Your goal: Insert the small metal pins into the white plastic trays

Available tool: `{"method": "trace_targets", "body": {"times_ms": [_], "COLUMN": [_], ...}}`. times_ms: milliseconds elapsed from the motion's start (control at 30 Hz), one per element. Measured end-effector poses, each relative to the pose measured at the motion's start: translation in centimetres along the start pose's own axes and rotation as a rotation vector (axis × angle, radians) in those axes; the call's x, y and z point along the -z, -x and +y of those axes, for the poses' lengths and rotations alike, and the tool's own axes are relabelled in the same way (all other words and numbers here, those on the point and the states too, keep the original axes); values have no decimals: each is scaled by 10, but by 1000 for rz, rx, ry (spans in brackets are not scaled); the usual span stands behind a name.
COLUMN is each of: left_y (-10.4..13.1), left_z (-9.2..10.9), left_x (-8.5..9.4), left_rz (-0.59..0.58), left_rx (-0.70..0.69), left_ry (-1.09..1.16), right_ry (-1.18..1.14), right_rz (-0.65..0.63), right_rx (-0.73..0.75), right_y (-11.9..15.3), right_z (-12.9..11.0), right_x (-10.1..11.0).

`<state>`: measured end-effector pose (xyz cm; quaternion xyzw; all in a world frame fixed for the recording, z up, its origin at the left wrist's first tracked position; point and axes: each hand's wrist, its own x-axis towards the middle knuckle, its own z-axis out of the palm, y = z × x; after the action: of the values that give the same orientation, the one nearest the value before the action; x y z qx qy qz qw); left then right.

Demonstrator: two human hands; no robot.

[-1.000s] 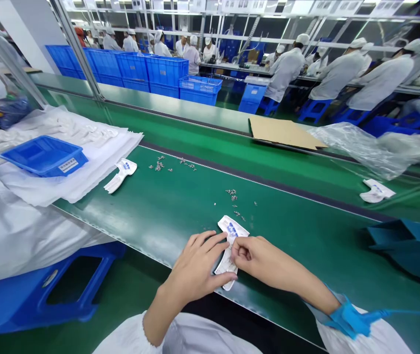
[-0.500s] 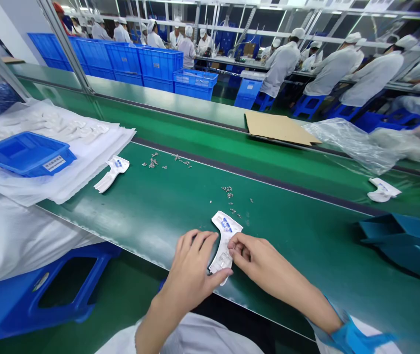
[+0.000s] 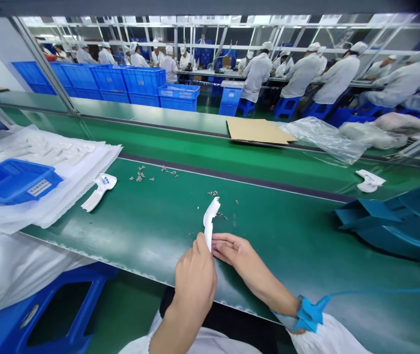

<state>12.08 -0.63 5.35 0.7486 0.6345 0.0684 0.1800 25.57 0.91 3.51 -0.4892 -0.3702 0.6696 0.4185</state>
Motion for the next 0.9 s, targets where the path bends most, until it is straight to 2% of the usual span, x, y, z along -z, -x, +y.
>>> {"method": "trace_targets", "body": {"times_ms": [133,233,300,433,500,600,733,900], "left_y": [5,11,13,18,20,20,17,15], "left_z": [-6,-10,-13,-23,-29,-33,-34,-43], "left_x": [10,9,5,-5,-8,-11,-17,-17], "left_rz": [-57,-44,-16,98,187,269,261,208], "left_rx": [32,40,51,48,4,-151,-337,-402], "left_ry": [157,153,92,22,44,114,98,142], "right_ry": [36,132,304,842,997,1108,1216,1275], "right_rz": [1,-16,-26,-64,-73,-39,-77,-71], "right_rx": [-19,-21,33,223,250,224,219,240], "right_y": [-5,-5,0,21,32,40,38,35], "right_z": [-3,-5,-8,-14,-14,-12,-7,-8], "right_x": [16,26,28,21,16,13,14,16]}}
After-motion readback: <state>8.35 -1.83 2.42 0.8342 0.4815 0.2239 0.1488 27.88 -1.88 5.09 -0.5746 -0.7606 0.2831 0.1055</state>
